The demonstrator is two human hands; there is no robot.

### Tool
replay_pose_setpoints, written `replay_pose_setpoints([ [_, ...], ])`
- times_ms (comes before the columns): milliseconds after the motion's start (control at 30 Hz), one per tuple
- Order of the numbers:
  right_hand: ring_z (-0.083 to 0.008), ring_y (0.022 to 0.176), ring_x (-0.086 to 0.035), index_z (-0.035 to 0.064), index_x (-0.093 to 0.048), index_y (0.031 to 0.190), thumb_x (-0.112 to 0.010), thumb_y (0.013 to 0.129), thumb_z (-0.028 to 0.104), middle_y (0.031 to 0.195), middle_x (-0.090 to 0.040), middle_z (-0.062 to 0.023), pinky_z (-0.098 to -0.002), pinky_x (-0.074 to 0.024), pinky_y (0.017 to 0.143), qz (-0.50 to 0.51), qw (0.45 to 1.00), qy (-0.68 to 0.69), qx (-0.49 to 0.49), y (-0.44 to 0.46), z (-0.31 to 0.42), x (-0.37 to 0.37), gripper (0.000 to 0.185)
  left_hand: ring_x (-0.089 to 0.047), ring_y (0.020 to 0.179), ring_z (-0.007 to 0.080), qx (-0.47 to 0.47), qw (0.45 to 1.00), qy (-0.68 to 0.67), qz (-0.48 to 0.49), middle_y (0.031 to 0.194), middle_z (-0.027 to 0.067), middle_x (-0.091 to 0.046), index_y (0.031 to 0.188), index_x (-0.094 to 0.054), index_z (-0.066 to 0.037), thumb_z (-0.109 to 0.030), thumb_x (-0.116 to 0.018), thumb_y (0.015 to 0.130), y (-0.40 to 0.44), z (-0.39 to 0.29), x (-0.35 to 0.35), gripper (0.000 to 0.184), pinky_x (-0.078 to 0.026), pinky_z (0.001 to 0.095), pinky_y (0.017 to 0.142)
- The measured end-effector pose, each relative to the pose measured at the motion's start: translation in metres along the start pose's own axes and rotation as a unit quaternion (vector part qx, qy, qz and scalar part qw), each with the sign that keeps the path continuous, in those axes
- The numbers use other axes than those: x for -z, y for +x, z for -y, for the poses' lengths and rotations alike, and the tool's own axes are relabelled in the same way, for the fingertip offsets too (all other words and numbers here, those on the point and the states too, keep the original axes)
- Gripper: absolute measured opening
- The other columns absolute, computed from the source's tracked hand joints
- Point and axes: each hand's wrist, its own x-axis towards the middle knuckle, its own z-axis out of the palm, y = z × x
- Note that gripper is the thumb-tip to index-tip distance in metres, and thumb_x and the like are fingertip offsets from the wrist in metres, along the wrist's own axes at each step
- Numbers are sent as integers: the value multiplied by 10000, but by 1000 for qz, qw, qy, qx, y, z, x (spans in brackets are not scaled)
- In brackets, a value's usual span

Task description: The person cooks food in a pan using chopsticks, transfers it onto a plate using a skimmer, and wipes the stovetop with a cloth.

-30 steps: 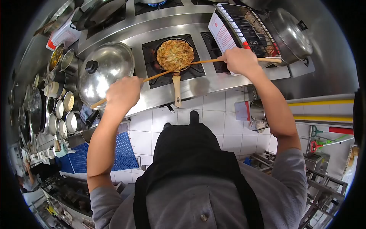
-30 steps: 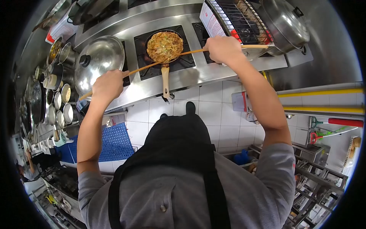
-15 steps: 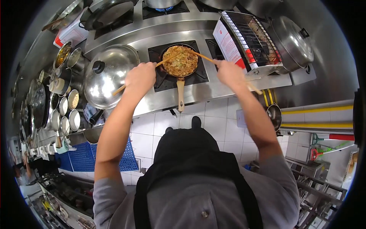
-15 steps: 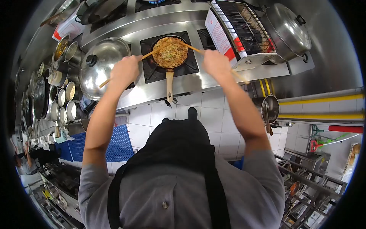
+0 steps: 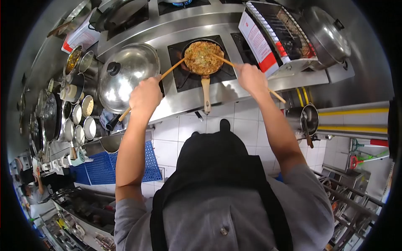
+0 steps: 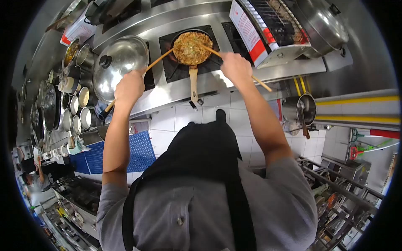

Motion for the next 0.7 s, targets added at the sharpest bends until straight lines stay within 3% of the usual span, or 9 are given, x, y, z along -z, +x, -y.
replay_pose_setpoints([
  [200,-344,958,-662,260,-645,1226,-521,844,127,1039,-684,-162,-465,-524,831,74,997,-16,-11,21,-3,-27,423,-673,916,397,-21,998,62,21,987,220,-679,1060,-662,-65,-108,-460,888,8,12,-10,269,-545,464,794],
  [267,-355,961,-653,285,-646,1221,-488,890,143,1052,-679,-167,-457,-515,854,68,998,-14,4,17,4,-1,393,-679,884,401,-23,999,43,-9,957,234,-681,996,-662,-13,-117,-463,889,-6,5,8,248,-550,465,774],
  [300,-352,965,-653,279,-653,1212,-493,891,151,1055,-681,-159,-453,-514,858,63,998,-3,13,12,9,7,381,-679,884,401,-24,999,44,-7,957,234,-681,996,-662,-13,-117,-463,889,-8,5,8,248,-550,465,774],
  [367,-338,974,-656,273,-660,1204,-513,869,140,1078,-677,-157,-450,-518,855,89,995,-27,26,9,9,2,390,-665,931,398,-15,996,82,9,990,224,-681,1147,-673,-156,-63,-486,838,-11,5,8,373,-532,472,818],
  [400,-324,983,-659,266,-667,1197,-533,847,128,1101,-673,-154,-448,-522,852,115,991,-51,40,4,8,1,400,-665,931,398,-18,996,82,10,990,224,-681,1147,-673,-156,-63,-486,838,-11,6,9,373,-532,472,818],
  [467,-321,989,-657,256,-670,1194,-535,846,126,1104,-673,-147,-443,-520,857,111,992,-43,32,1,4,13,395,-677,901,397,-56,994,98,14,955,229,-684,1028,-669,-57,-135,-464,900,-8,10,15,254,-547,468,783],
  [600,-316,999,-654,232,-678,1180,-536,855,137,1116,-669,-153,-445,-512,873,68,997,7,-19,23,-4,41,367,-675,922,382,-71,996,45,-36,982,223,-681,1067,-669,-97,-150,-457,913,-13,-2,31,268,-546,457,798],
  [700,-323,1021,-650,224,-661,1206,-542,871,159,1137,-660,-168,-467,-503,893,42,999,1,-17,38,-10,9,362,-669,950,389,-81,996,41,-22,1009,217,-681,1063,-664,-68,-169,-442,932,40,-9,-12,276,-544,461,808],
])
